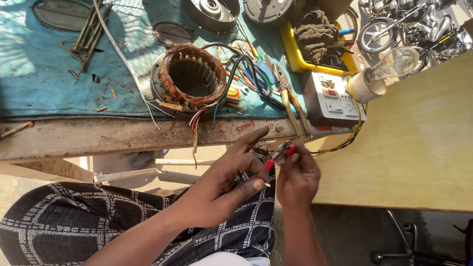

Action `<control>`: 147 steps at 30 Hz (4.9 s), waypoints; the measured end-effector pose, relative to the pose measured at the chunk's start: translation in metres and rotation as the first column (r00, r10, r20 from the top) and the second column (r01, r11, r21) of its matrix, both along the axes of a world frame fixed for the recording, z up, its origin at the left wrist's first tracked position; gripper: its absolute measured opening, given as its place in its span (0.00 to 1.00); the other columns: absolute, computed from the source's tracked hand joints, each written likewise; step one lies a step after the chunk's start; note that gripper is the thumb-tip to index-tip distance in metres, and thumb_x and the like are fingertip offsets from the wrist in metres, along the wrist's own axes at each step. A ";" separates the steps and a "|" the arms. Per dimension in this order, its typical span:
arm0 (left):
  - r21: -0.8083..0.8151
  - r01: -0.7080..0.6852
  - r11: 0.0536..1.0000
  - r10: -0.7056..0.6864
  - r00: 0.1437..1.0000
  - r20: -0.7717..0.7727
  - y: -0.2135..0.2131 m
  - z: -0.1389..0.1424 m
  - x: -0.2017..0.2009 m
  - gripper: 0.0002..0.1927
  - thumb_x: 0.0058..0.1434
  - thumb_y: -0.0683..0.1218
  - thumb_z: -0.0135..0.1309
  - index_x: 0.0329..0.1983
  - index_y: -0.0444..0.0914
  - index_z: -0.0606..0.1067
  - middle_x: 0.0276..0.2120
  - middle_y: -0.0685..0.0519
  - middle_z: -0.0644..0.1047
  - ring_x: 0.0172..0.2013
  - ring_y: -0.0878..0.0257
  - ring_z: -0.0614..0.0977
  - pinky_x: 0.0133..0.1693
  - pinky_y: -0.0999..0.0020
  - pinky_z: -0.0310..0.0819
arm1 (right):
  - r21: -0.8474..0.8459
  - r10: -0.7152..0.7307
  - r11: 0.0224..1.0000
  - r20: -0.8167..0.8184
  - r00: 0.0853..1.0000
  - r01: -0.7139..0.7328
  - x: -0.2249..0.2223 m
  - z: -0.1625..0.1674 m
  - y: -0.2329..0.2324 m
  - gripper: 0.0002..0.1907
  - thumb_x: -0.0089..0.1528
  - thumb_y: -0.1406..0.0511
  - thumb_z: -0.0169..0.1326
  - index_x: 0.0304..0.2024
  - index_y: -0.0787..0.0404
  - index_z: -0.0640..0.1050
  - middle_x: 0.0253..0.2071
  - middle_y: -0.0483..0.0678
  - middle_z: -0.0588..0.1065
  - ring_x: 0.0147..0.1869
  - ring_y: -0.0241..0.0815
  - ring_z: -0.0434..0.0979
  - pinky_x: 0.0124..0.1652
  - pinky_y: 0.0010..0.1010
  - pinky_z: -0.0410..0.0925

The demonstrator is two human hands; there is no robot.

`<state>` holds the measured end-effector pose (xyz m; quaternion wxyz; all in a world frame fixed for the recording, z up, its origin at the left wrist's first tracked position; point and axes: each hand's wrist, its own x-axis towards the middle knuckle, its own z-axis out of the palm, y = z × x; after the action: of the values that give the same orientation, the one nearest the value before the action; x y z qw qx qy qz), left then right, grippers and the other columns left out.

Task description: The person sits on the ground at a low workbench preparing the copper winding wires of a motor stator. They strip insulation from the wire ends by hand, cut and trim wires with pliers, rub the wire ends with a small abrasive stick, and handle a matchbox at the end.

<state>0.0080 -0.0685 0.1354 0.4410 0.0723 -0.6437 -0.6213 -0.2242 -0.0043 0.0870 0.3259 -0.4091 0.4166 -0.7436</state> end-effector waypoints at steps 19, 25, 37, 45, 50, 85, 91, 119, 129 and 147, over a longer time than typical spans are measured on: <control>0.483 -0.012 0.876 0.101 0.982 -0.159 0.006 -0.016 -0.004 0.05 0.73 0.39 0.50 0.49 0.33 0.72 0.39 0.54 0.76 0.42 0.72 0.77 0.45 0.74 0.74 | 0.310 0.181 0.951 -0.514 0.839 -0.015 0.045 0.020 0.026 0.34 0.58 0.73 0.61 0.65 0.67 0.65 0.56 0.57 0.71 0.63 0.49 0.71 0.65 0.36 0.65; 0.376 -0.107 0.920 0.158 0.981 -0.108 0.006 -0.011 -0.001 0.05 0.73 0.37 0.48 0.49 0.32 0.72 0.38 0.55 0.76 0.38 0.73 0.77 0.42 0.77 0.75 | 0.102 0.050 0.985 -0.942 0.332 0.141 0.053 0.064 0.016 0.29 0.54 0.73 0.60 0.59 0.66 0.72 0.47 0.56 0.75 0.48 0.49 0.80 0.50 0.36 0.73; 0.043 -0.341 0.939 0.340 0.940 0.016 0.008 0.002 0.009 0.03 0.67 0.34 0.54 0.43 0.32 0.74 0.34 0.50 0.74 0.32 0.64 0.74 0.35 0.71 0.70 | 0.044 0.022 0.992 -0.983 0.180 0.122 0.057 0.092 0.011 0.31 0.49 0.74 0.59 0.58 0.66 0.75 0.49 0.57 0.76 0.52 0.54 0.80 0.51 0.39 0.74; -0.059 -0.396 0.916 0.396 0.918 -0.012 0.009 0.005 0.009 0.05 0.66 0.33 0.54 0.43 0.33 0.74 0.36 0.49 0.73 0.33 0.60 0.75 0.34 0.67 0.68 | 0.078 0.057 0.989 -0.985 0.163 0.126 0.045 0.089 0.013 0.27 0.48 0.73 0.60 0.52 0.66 0.76 0.40 0.53 0.76 0.36 0.45 0.76 0.37 0.32 0.71; -0.040 -0.379 0.924 0.381 0.924 0.031 0.009 0.004 0.008 0.05 0.65 0.33 0.54 0.43 0.33 0.74 0.34 0.49 0.73 0.30 0.61 0.74 0.30 0.68 0.65 | 0.078 0.063 0.991 -0.988 0.138 0.109 0.038 0.084 0.012 0.26 0.48 0.72 0.61 0.50 0.67 0.76 0.36 0.52 0.75 0.30 0.42 0.73 0.31 0.31 0.68; -0.184 -0.759 0.624 0.749 0.649 -0.134 0.004 0.018 0.070 0.09 0.72 0.30 0.52 0.52 0.33 0.74 0.46 0.46 0.76 0.39 0.64 0.82 0.40 0.75 0.80 | -0.059 -0.001 0.935 -0.986 -0.164 0.348 -0.049 0.076 -0.168 0.29 0.62 0.55 0.72 0.54 0.68 0.76 0.55 0.62 0.71 0.57 0.62 0.71 0.53 0.53 0.66; -0.229 -0.621 0.749 0.630 0.776 -0.044 -0.003 0.018 0.069 0.14 0.65 0.29 0.52 0.51 0.33 0.75 0.45 0.45 0.78 0.41 0.62 0.84 0.40 0.74 0.80 | -0.135 -0.064 0.990 -0.679 0.731 -0.038 0.026 0.060 -0.077 0.16 0.68 0.63 0.63 0.53 0.68 0.78 0.49 0.54 0.76 0.49 0.44 0.78 0.49 0.36 0.74; -0.646 -0.713 0.273 0.947 0.316 0.053 -0.036 -0.018 0.028 0.22 0.59 0.44 0.64 0.58 0.41 0.77 0.56 0.52 0.73 0.61 0.50 0.70 0.58 0.47 0.52 | -0.123 -0.025 0.987 -0.755 0.656 -0.103 0.082 0.040 -0.090 0.13 0.69 0.80 0.59 0.52 0.66 0.72 0.47 0.54 0.77 0.53 0.40 0.79 0.52 0.26 0.75; -0.625 -0.732 0.273 0.949 0.313 0.047 -0.038 -0.026 0.026 0.19 0.63 0.46 0.65 0.57 0.42 0.78 0.54 0.53 0.73 0.60 0.51 0.70 0.58 0.47 0.51 | -0.093 0.014 0.989 -0.719 0.695 -0.116 0.082 0.037 -0.090 0.16 0.68 0.81 0.60 0.52 0.65 0.70 0.48 0.54 0.76 0.54 0.40 0.80 0.55 0.27 0.75; -0.482 -0.800 0.357 0.925 0.374 0.066 -0.040 -0.018 0.030 0.15 0.65 0.42 0.63 0.55 0.40 0.78 0.50 0.53 0.74 0.57 0.55 0.72 0.59 0.55 0.55 | -0.296 -0.263 0.950 -0.930 0.256 -0.100 0.106 0.063 -0.102 0.15 0.63 0.76 0.70 0.47 0.60 0.79 0.45 0.49 0.82 0.50 0.44 0.80 0.47 0.30 0.71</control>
<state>0.0384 -0.1082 0.1170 0.5949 0.4223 -0.6711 -0.1322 -0.1178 -0.1061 0.1498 -0.0994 -0.7969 0.4328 -0.4096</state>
